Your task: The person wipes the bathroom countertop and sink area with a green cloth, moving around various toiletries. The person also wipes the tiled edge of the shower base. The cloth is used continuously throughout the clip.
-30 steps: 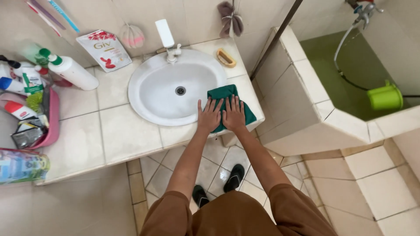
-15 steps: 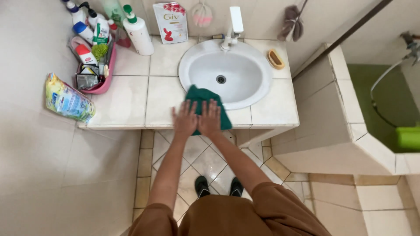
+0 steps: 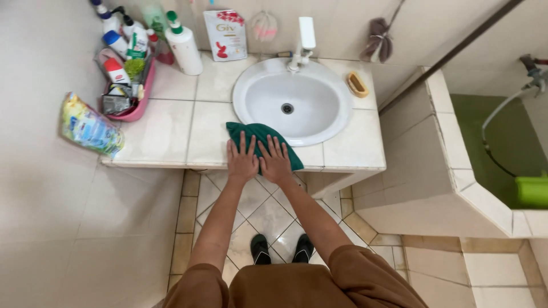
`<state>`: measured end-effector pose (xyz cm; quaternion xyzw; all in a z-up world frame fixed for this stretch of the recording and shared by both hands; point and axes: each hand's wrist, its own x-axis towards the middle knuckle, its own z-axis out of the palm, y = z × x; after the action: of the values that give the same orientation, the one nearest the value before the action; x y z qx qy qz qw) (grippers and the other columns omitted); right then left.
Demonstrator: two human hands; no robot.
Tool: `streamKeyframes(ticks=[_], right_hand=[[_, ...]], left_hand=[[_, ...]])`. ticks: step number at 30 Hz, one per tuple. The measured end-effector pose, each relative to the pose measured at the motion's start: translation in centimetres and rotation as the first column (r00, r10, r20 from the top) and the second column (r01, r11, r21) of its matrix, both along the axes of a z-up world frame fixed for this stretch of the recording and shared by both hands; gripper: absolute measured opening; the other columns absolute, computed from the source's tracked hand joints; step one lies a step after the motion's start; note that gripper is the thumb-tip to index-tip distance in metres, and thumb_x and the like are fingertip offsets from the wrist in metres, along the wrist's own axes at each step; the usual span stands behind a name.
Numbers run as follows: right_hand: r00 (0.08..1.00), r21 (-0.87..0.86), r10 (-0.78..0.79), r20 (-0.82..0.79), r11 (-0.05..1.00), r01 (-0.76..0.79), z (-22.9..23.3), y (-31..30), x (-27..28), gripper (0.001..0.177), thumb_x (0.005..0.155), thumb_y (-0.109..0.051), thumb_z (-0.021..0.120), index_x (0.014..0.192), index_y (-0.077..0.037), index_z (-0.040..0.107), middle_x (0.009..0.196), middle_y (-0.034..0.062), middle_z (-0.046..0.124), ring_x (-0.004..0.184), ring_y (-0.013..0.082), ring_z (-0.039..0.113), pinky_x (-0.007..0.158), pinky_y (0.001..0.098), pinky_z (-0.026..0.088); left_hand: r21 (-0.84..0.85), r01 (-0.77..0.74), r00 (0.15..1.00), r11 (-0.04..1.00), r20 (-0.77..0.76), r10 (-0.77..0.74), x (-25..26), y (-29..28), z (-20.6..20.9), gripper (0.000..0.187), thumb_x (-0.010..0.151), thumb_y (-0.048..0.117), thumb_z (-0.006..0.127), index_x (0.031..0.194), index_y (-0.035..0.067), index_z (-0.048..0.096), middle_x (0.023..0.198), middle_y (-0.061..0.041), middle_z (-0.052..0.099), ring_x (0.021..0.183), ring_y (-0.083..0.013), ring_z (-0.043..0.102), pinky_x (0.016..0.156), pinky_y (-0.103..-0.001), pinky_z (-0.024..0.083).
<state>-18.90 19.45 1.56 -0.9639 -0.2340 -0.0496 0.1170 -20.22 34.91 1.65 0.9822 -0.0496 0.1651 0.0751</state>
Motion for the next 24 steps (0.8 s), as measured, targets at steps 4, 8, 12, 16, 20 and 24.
streamKeyframes(ticks=[4,8,12,16,20,24], right_hand=[[0.996,-0.037,-0.087,0.028,0.995,0.088,0.8,-7.8,0.3,0.057,0.105,-0.042,0.030,0.162,-0.042,0.022,0.173,0.0059,0.009,0.158,0.0313,0.008,0.126,0.0521,0.006],[0.970,-0.049,-0.241,-0.039,0.970,0.239,1.7,-16.9,0.4,0.057,0.105,-0.046,0.029,0.161,-0.048,0.021,0.172,0.0044,0.012,0.157,0.0311,0.012,0.125,0.0532,0.012],[0.896,-0.103,-0.391,-0.211,0.920,0.378,1.0,-25.6,1.6,0.054,0.105,-0.054,0.023,0.159,-0.050,0.022,0.173,-0.0007,0.007,0.158,0.0288,0.006,0.127,0.0508,0.005],[0.887,-0.067,-0.432,-0.163,0.902,0.427,0.9,-30.1,2.3,0.050,0.106,-0.054,0.029,0.153,-0.040,0.036,0.170,0.0020,0.019,0.156,0.0293,0.017,0.124,0.0508,0.017],[0.876,-0.120,-0.467,-0.124,0.883,0.454,0.0,-29.1,2.7,0.047,0.103,-0.057,0.028,0.147,-0.041,0.035,0.165,0.0043,0.024,0.154,0.0333,0.017,0.118,0.0570,0.017],[0.925,-0.158,-0.372,-0.074,0.921,0.357,-0.6,-24.2,2.5,0.053,0.104,-0.043,0.027,0.156,-0.037,0.024,0.168,0.0128,0.016,0.154,0.0440,0.009,0.114,0.0685,0.010]], left_hand=[[0.055,0.112,0.977,0.992,0.176,-0.120,2.4,-8.0,0.2,0.073,0.081,0.034,0.055,0.146,0.001,0.047,0.162,-0.030,0.028,0.146,-0.0551,0.027,0.121,-0.061,0.017],[0.056,0.293,0.925,0.954,0.234,-0.298,4.5,-16.2,-0.5,0.071,0.084,0.040,0.052,0.144,0.004,0.048,0.159,-0.029,0.035,0.149,-0.0461,0.030,0.121,-0.058,0.020],[0.019,0.426,0.883,0.904,0.211,-0.420,5.3,-24.3,-0.4,0.070,0.093,0.036,0.044,0.160,0.021,0.031,0.164,-0.027,0.025,0.150,-0.0484,0.025,0.120,-0.058,0.020],[-0.066,0.442,0.877,0.894,0.242,-0.415,6.7,-29.9,-3.0,0.067,0.095,0.044,0.047,0.159,0.027,0.035,0.164,-0.024,0.027,0.152,-0.0454,0.023,0.121,-0.057,0.019],[-0.119,0.406,0.886,0.906,0.292,-0.359,6.7,-29.2,-3.4,0.058,0.103,0.040,0.040,0.160,0.028,0.036,0.166,-0.010,0.029,0.153,-0.0311,0.027,0.124,-0.047,0.018],[-0.116,0.375,0.898,0.920,0.293,-0.329,5.4,-24.7,-1.8,0.060,0.103,0.041,0.042,0.160,0.027,0.035,0.168,-0.004,0.027,0.153,-0.0249,0.027,0.125,-0.042,0.018]])
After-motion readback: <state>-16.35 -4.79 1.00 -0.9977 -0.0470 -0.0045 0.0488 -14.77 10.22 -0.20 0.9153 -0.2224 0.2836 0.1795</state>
